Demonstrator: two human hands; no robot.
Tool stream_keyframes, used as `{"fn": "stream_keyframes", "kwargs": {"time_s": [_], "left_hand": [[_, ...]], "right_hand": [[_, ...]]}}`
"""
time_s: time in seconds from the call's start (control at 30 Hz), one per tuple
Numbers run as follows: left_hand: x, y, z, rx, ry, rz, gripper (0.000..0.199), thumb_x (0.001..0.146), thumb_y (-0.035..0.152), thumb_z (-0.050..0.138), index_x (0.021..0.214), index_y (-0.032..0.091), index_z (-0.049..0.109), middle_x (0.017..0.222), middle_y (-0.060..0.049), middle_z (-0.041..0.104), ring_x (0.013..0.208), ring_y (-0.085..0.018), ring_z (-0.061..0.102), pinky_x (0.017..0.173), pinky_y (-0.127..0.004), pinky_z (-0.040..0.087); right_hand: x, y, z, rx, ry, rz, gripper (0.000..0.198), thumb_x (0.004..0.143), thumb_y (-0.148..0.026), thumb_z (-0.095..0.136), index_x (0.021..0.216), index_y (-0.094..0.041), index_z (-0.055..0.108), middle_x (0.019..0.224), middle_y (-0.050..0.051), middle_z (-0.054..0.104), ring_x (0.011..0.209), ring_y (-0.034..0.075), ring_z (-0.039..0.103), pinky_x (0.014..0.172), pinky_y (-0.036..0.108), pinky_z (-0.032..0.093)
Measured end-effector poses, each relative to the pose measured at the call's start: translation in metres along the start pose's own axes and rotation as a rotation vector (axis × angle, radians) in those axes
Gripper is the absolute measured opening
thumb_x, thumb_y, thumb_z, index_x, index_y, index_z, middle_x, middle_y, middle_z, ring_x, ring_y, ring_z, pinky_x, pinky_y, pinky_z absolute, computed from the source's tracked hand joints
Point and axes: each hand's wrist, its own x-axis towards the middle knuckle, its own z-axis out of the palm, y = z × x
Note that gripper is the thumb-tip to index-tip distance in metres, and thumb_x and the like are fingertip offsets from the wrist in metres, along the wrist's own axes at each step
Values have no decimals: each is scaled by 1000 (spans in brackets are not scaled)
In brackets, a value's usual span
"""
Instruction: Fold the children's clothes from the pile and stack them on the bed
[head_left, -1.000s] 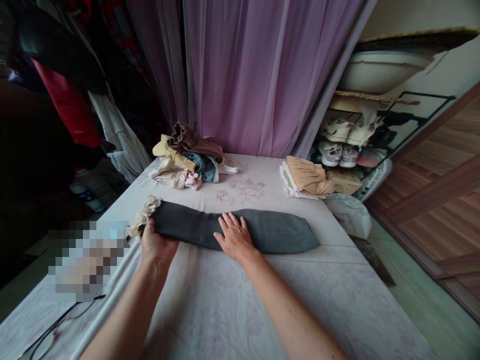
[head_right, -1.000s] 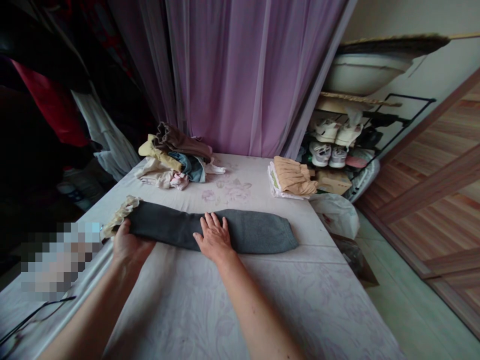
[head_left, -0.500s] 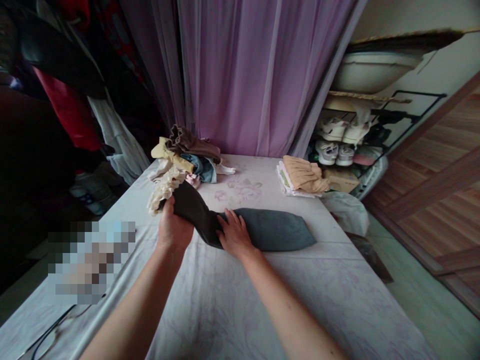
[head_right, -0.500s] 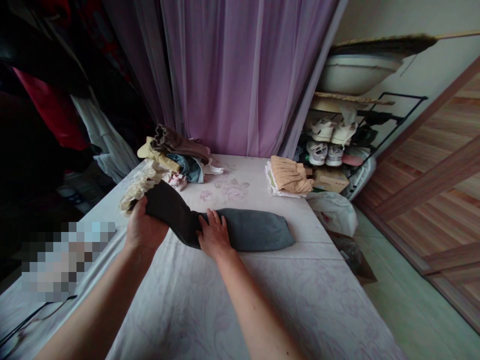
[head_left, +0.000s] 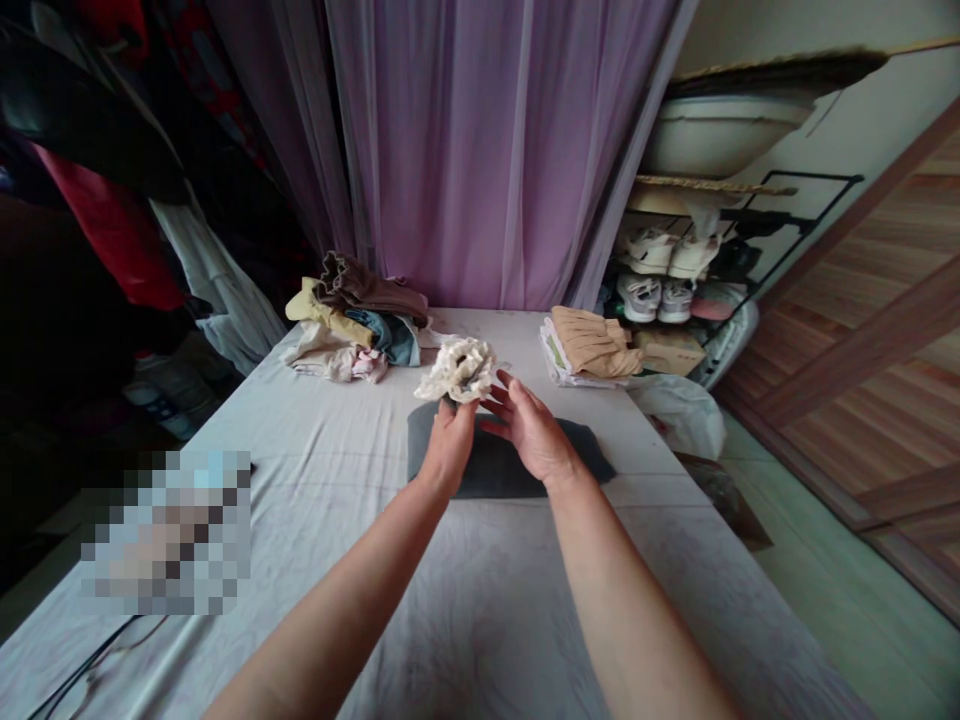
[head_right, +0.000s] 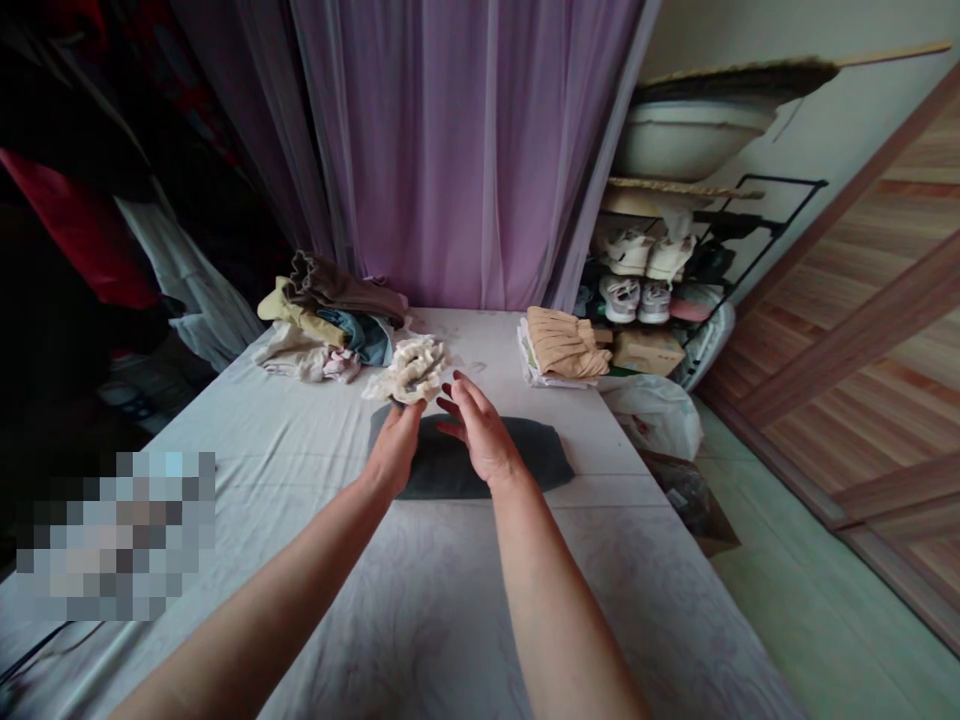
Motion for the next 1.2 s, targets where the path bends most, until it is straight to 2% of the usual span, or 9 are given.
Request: {"fn": "stream_keyframes", "kwargs": {"time_s": [0.1, 0.17, 0.37, 0.5, 0.67, 0.77, 0.87, 1.0, 1.2], "left_hand": [[-4, 0, 28, 172, 61, -59, 43, 95, 45, 47, 133, 25, 52, 148, -10, 47, 143, -32, 30, 117, -58, 6], [-6, -3, 42, 312, 3, -81, 44, 95, 40, 47, 137, 25, 48, 151, -13, 42, 144, -33, 27, 115, -62, -1], [-13, -21, 62, 617, -78, -64, 41, 94, 26, 45, 135, 27, 49, 149, -11, 45, 144, -28, 30, 117, -61, 6], [-21, -20, 56, 690, -154, -3, 43, 89, 26, 53, 132, 21, 53, 140, -13, 55, 138, -29, 40, 117, -56, 21], [-24, 1, 9, 631, -251, 322, 35, 94, 31, 45, 122, 21, 63, 126, -7, 67, 120, -21, 60, 105, -35, 46], [-14, -6, -25, 786, -86, 322, 38, 97, 33, 39, 121, 19, 64, 130, -10, 64, 126, -23, 56, 109, -40, 42], [-5, -30, -41, 1018, -54, 158, 47, 96, 37, 42, 137, 14, 52, 149, -16, 46, 140, -30, 38, 113, -51, 33], [-6, -55, -35, 1172, -149, 76, 56, 98, 42, 40, 146, 15, 40, 158, -15, 30, 147, -31, 24, 116, -53, 27], [-13, -50, -11, 1243, -158, 132, 59, 99, 46, 33, 148, 14, 37, 157, -14, 31, 147, -30, 23, 117, -52, 24]], "right_hand": [[-4, -5, -16, 8, -11, -38, 69, 78, -58, 64, 139, -29, 47, 133, 8, 61, 115, 24, 61, 80, 35, 57], [-4, -1, -26, -19, 31, -20, 81, 73, -52, 72, 144, -29, 40, 134, 8, 61, 114, 24, 62, 82, 35, 57], [6, 27, -43, -83, 283, 114, 118, 57, -34, 84, 154, -24, 19, 138, 11, 58, 115, 22, 61, 93, 33, 52], [10, 40, -49, -184, 412, 31, 88, 57, -31, 77, 139, -20, 48, 120, 8, 68, 106, 22, 64, 94, 35, 49], [3, 45, -61, -154, 416, 83, 61, 60, -43, 71, 117, -24, 62, 105, 4, 71, 88, 21, 64, 65, 28, 50], [-3, 47, -65, -74, 447, 139, 63, 56, -43, 72, 116, -26, 62, 103, 2, 70, 82, 18, 61, 58, 23, 44], [-7, 47, -66, -15, 429, 181, 60, 56, -43, 72, 113, -28, 64, 101, 1, 70, 81, 17, 60, 59, 23, 43], [-12, 45, -71, 11, 431, 226, 52, 60, -43, 69, 110, -29, 66, 95, 0, 72, 83, 18, 61, 60, 24, 42], [-16, 43, -91, 77, 521, 261, 45, 66, -42, 62, 109, -29, 67, 89, -2, 74, 81, 19, 63, 60, 26, 43]]}}
